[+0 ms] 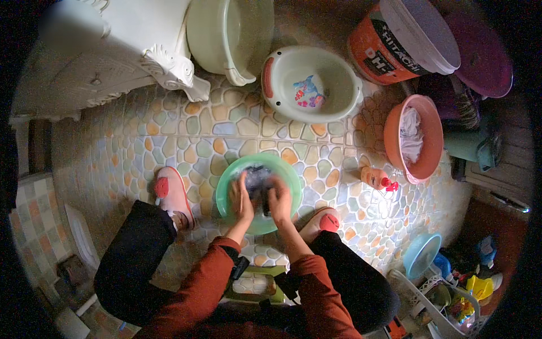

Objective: Manually washing a piece of clothing in a basin in a bathroom.

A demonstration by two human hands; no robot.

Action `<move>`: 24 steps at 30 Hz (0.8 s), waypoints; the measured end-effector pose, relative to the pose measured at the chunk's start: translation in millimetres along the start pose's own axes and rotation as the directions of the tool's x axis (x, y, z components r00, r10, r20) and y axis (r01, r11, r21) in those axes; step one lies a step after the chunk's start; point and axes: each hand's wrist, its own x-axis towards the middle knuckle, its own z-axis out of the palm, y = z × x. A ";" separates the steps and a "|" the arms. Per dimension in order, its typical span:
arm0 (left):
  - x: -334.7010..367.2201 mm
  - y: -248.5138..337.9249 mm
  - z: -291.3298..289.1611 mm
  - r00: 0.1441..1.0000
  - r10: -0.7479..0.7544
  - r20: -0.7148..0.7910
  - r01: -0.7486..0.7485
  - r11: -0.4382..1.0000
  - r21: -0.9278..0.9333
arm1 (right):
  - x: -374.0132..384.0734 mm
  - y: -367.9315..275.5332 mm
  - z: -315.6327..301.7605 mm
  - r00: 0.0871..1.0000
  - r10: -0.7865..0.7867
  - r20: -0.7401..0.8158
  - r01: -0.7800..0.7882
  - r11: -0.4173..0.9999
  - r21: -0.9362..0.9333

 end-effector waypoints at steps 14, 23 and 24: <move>-63.2 98.6 -97.9 0.912 0.364 0.187 -0.267 0.876 -0.401 | -1.6 -53.2 -25.0 0.730 0.389 0.563 -0.682 0.358 0.638; -42.9 95.1 -117.2 0.960 0.264 0.097 -0.239 0.948 -0.209 | -25.5 -63.2 27.4 0.925 -0.126 0.359 -0.169 0.711 0.682; -37.1 115.2 -109.3 0.946 0.305 0.113 -0.268 0.927 -0.263 | -13.6 -46.0 9.8 0.902 -0.248 0.354 -0.195 0.498 0.845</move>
